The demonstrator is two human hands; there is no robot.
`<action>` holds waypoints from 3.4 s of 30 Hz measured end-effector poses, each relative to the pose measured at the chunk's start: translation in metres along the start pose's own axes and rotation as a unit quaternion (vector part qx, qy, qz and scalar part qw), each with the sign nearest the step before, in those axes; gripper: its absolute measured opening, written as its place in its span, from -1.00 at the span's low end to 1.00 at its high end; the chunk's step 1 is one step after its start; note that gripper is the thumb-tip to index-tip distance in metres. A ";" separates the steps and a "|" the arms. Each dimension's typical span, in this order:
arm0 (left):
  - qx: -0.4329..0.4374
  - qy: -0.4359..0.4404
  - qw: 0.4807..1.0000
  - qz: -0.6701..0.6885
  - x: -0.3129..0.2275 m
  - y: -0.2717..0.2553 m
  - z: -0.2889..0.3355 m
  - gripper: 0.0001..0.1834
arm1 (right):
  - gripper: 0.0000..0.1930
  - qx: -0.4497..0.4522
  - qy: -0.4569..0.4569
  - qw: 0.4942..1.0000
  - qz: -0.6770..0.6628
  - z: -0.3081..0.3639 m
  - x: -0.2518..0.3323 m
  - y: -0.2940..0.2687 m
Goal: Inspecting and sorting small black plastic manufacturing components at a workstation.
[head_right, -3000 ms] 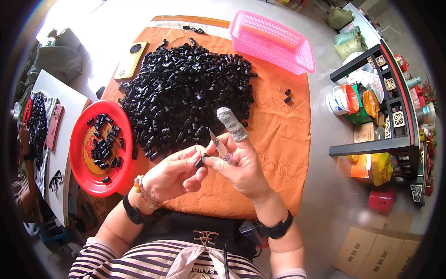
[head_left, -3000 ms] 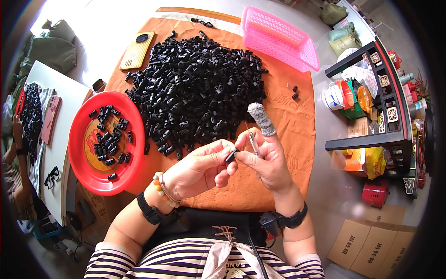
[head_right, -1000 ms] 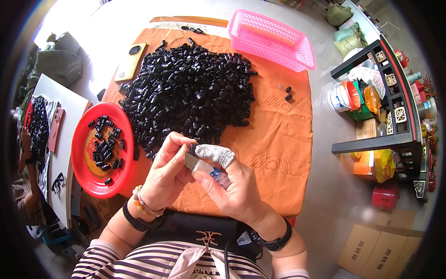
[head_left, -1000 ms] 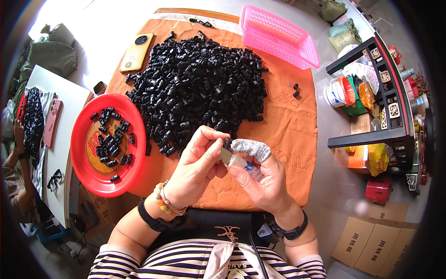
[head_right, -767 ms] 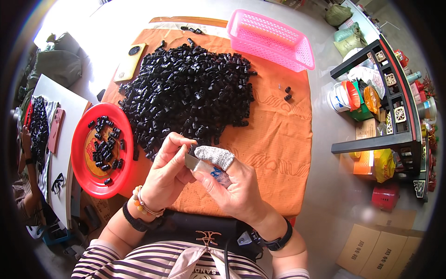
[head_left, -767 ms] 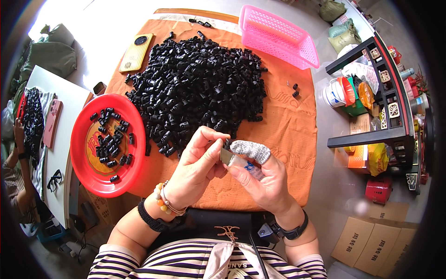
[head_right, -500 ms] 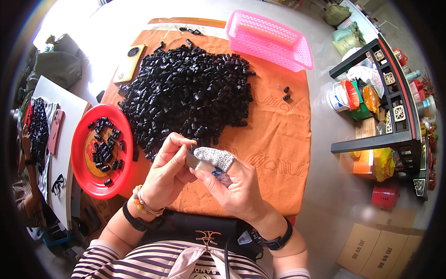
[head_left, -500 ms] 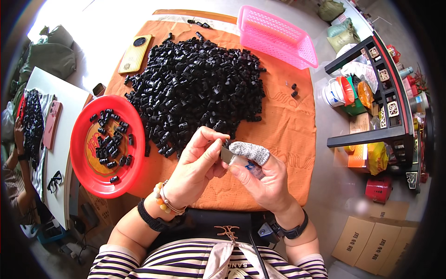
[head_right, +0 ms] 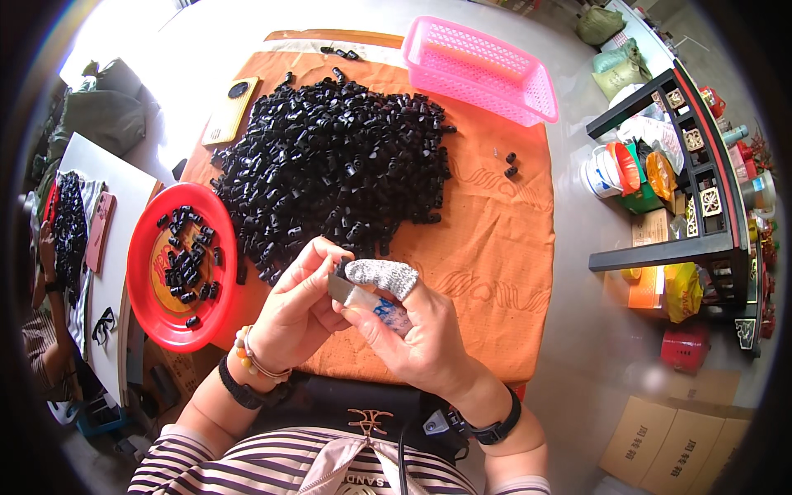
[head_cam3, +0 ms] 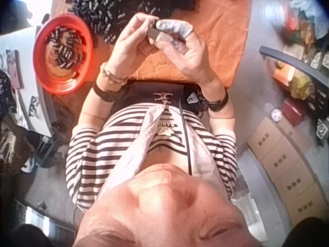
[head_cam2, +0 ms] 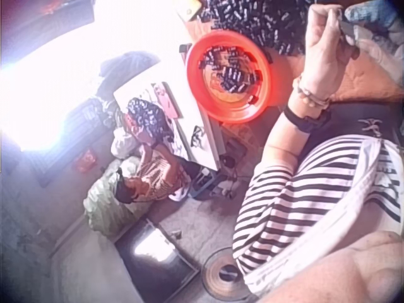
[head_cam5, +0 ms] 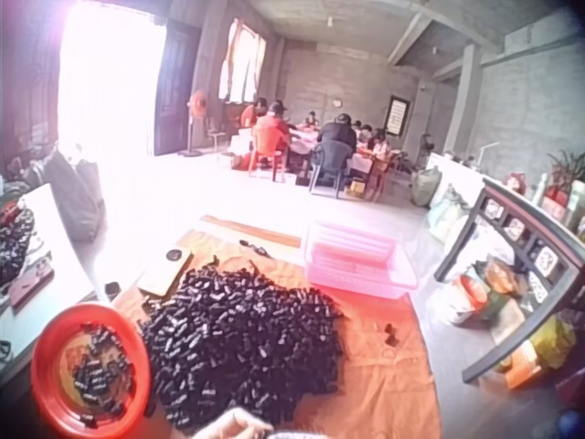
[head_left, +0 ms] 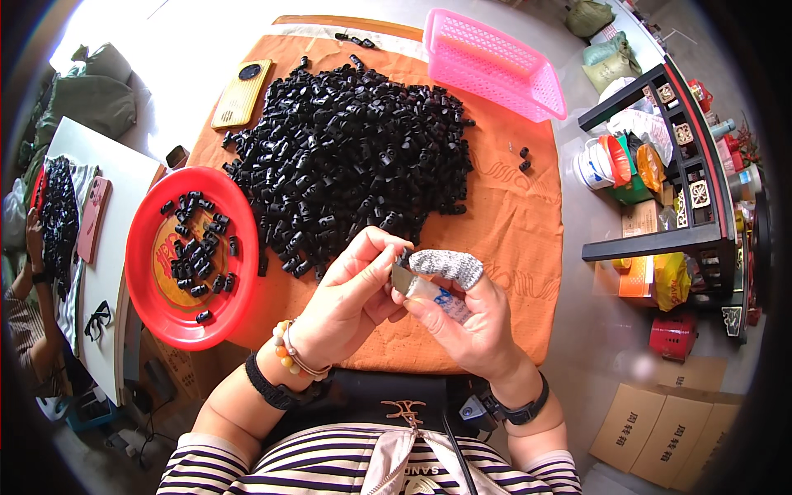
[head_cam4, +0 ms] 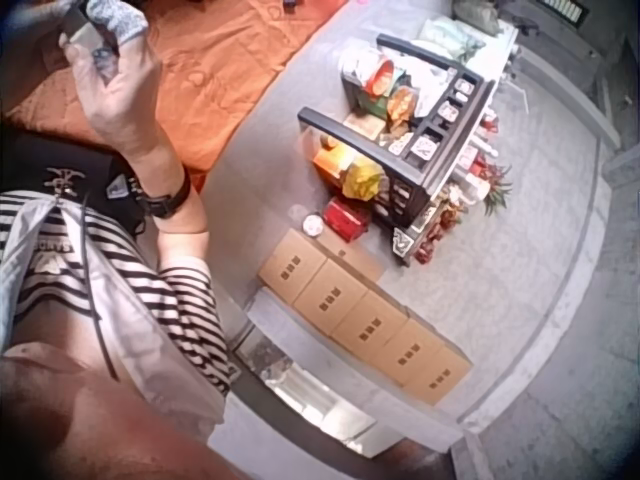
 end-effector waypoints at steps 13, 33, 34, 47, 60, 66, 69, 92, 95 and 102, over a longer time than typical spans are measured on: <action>0.019 0.002 1.000 0.000 0.000 0.001 0.001 -0.85 | -0.70 0.002 0.004 1.000 0.011 0.001 0.002 -0.001; 0.034 -0.013 0.999 0.022 0.005 -0.002 -0.001 -0.82 | -0.47 -0.031 0.025 0.992 -0.122 -0.004 0.001 -0.009; 0.036 -0.010 0.999 0.021 0.006 -0.001 -0.001 -0.82 | -0.46 -0.035 0.022 0.991 -0.126 -0.007 0.001 -0.007; 0.007 -0.011 1.000 -0.009 0.013 0.003 -0.002 -0.84 | -0.54 -0.038 0.039 0.995 -0.085 -0.018 0.003 0.002; -0.039 0.032 0.998 -0.043 0.000 -0.003 -0.002 -0.83 | -0.58 -0.033 0.064 0.996 -0.060 0.000 -0.007 -0.011; -0.127 0.142 0.977 -0.097 -0.048 -0.026 0.026 -0.82 | -0.55 -0.062 0.070 0.994 -0.048 -0.003 -0.026 -0.021; -0.201 0.220 0.947 -0.119 -0.076 -0.046 0.042 -0.78 | -0.54 -0.090 0.102 0.991 0.008 -0.009 -0.040 -0.021; -0.084 0.093 0.962 -0.244 -0.039 -0.037 -0.001 -0.79 | -0.43 -0.117 0.018 0.974 0.191 -0.072 -0.058 0.008; -0.092 0.078 0.967 -0.223 -0.026 -0.043 -0.012 -0.77 | -0.40 -0.038 0.048 0.997 -0.055 -0.062 -0.045 0.008; -0.041 0.028 0.997 -0.051 -0.015 -0.050 -0.015 -0.83 | -0.35 0.055 0.062 0.993 -0.089 -0.063 -0.014 0.022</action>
Point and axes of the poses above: each hand's wrist, its own z-axis away from the middle knuckle, its own y-axis out of the palm, x = y × z, the point moved 2 cm from there along -z, towards the middle knuckle, and after that the axes turned 12 degrees about y, right-handed, at the moved point
